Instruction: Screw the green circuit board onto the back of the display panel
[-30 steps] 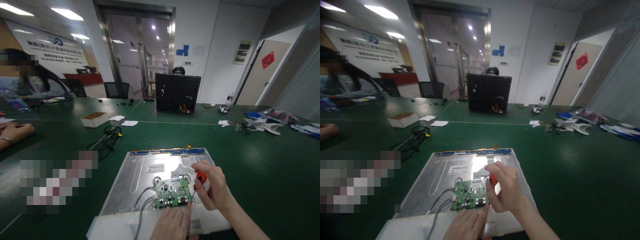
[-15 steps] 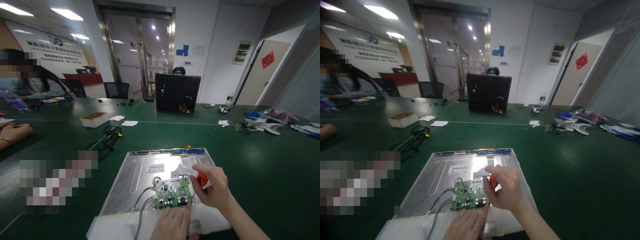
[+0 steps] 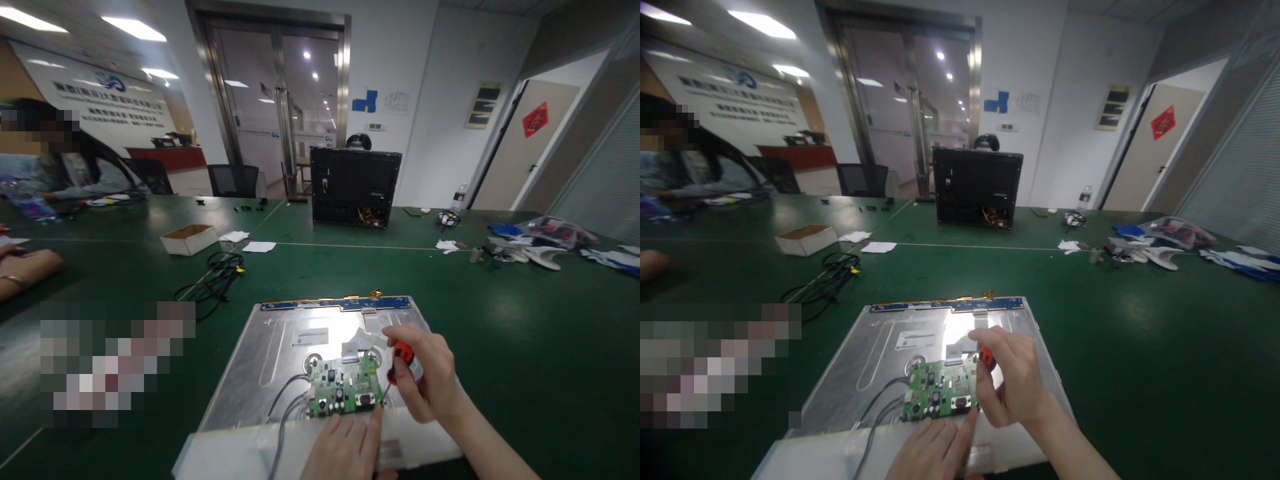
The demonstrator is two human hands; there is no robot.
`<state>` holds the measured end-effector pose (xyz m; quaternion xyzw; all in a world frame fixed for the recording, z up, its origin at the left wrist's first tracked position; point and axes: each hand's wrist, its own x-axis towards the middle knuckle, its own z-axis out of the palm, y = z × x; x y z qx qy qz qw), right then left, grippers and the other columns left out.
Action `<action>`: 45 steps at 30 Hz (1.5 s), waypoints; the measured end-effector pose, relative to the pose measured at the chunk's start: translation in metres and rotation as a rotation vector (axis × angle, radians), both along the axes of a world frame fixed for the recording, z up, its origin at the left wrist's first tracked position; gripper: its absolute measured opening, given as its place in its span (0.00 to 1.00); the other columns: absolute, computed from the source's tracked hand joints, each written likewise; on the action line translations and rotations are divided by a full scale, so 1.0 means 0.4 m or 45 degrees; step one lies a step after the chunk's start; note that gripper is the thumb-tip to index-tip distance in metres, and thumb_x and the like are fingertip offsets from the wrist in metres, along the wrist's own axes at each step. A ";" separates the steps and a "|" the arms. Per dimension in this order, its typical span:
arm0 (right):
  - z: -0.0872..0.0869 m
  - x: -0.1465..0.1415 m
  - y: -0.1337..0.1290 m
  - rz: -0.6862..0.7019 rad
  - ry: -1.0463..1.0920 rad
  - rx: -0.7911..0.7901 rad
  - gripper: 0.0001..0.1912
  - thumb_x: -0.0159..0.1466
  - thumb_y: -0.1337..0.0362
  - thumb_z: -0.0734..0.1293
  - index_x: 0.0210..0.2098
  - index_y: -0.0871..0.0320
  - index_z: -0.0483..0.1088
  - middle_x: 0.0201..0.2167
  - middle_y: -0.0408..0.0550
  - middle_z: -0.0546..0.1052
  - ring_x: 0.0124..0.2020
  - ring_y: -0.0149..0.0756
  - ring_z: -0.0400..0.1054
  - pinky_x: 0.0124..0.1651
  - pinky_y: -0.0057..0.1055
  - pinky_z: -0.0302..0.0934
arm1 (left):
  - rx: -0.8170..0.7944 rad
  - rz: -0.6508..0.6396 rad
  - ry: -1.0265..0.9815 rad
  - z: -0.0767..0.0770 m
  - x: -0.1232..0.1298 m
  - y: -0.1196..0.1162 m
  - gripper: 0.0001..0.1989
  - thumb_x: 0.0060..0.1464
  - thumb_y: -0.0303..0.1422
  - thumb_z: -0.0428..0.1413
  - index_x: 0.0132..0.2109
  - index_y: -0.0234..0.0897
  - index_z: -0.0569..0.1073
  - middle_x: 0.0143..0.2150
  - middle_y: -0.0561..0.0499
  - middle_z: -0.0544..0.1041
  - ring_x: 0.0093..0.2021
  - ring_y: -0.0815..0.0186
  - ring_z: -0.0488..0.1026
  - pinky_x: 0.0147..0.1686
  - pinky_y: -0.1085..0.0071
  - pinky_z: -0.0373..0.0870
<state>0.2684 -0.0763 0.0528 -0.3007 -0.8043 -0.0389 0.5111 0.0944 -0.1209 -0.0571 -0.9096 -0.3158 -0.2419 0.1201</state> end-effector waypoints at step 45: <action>-0.024 -0.004 0.011 -0.083 -0.055 0.089 0.12 0.60 0.67 0.63 0.44 0.57 0.63 0.22 0.40 0.70 0.19 0.30 0.63 0.24 0.27 0.56 | 0.052 0.004 -0.022 -0.011 0.000 0.003 0.27 0.66 0.47 0.39 0.53 0.27 0.65 0.27 0.50 0.74 0.27 0.63 0.71 0.29 0.69 0.65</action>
